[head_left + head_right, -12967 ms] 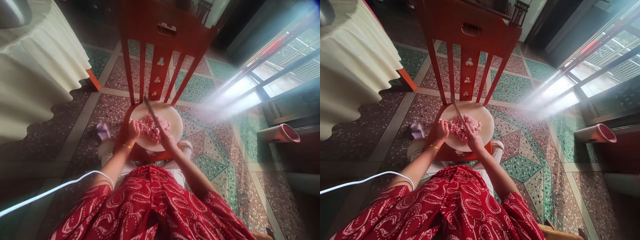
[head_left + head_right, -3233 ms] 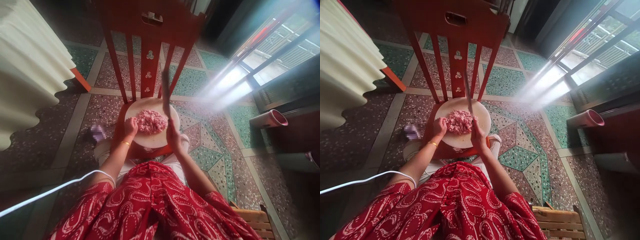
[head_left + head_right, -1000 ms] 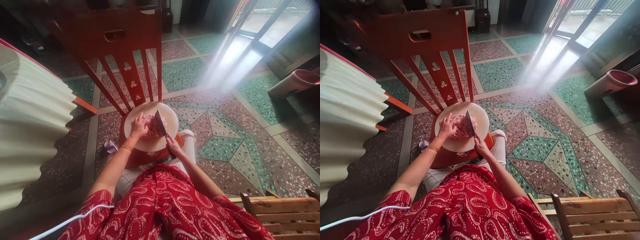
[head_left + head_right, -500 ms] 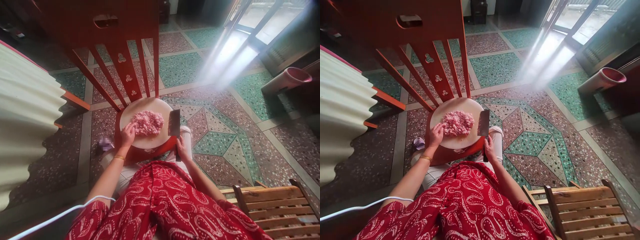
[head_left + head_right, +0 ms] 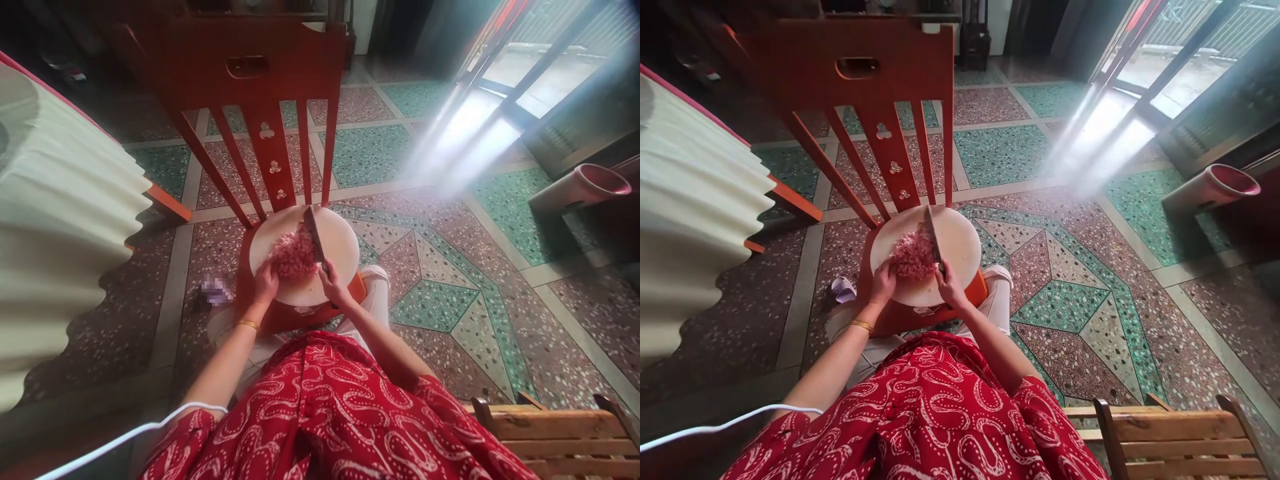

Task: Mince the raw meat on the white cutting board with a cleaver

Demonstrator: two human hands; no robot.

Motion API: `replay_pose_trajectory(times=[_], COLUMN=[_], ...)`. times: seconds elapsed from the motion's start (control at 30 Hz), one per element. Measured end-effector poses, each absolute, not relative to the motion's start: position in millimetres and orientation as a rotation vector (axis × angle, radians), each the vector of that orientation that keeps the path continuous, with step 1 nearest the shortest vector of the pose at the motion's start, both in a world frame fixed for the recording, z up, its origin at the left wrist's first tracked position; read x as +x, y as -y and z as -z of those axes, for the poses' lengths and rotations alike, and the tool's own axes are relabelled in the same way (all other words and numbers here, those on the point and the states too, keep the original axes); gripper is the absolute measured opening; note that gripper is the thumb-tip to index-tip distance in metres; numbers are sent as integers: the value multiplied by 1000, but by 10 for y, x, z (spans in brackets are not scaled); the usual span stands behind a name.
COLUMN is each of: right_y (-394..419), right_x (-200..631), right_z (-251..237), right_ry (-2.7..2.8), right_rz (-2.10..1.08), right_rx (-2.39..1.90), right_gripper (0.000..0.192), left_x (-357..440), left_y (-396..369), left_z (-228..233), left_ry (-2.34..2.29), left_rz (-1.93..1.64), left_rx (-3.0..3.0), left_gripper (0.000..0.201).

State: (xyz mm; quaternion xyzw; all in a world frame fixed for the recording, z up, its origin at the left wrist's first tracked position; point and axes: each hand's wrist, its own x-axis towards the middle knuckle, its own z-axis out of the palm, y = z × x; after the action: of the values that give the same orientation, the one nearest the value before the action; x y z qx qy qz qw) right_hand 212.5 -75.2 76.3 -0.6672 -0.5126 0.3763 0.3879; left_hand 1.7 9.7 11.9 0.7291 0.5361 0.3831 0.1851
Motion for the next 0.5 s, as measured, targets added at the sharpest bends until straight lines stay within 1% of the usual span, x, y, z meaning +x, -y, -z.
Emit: replay_pose_trajectory(times=[0.13, 0.23, 0.37, 0.5], right_y=[744, 802, 884, 823], right_x=[2103, 2121, 2271, 2368], right_z=[-983, -1088, -1383, -1943], right_ry=[1997, 2274, 2233, 2028], right_rz=[-712, -639, -557, -287], right_rx=[-1976, -2082, -1946, -1576], right_gripper=[47, 49, 47, 49], left_x=[6, -9, -2, 11], left_y=[-68, -69, -169, -382], left_z=[-108, -37, 0, -4], left_ry=[-1533, -1604, -1628, -1713], left_rz=[-1106, -1154, -1261, -1376], left_rx=[1970, 1933, 1875, 1802], left_gripper=[32, 32, 30, 31])
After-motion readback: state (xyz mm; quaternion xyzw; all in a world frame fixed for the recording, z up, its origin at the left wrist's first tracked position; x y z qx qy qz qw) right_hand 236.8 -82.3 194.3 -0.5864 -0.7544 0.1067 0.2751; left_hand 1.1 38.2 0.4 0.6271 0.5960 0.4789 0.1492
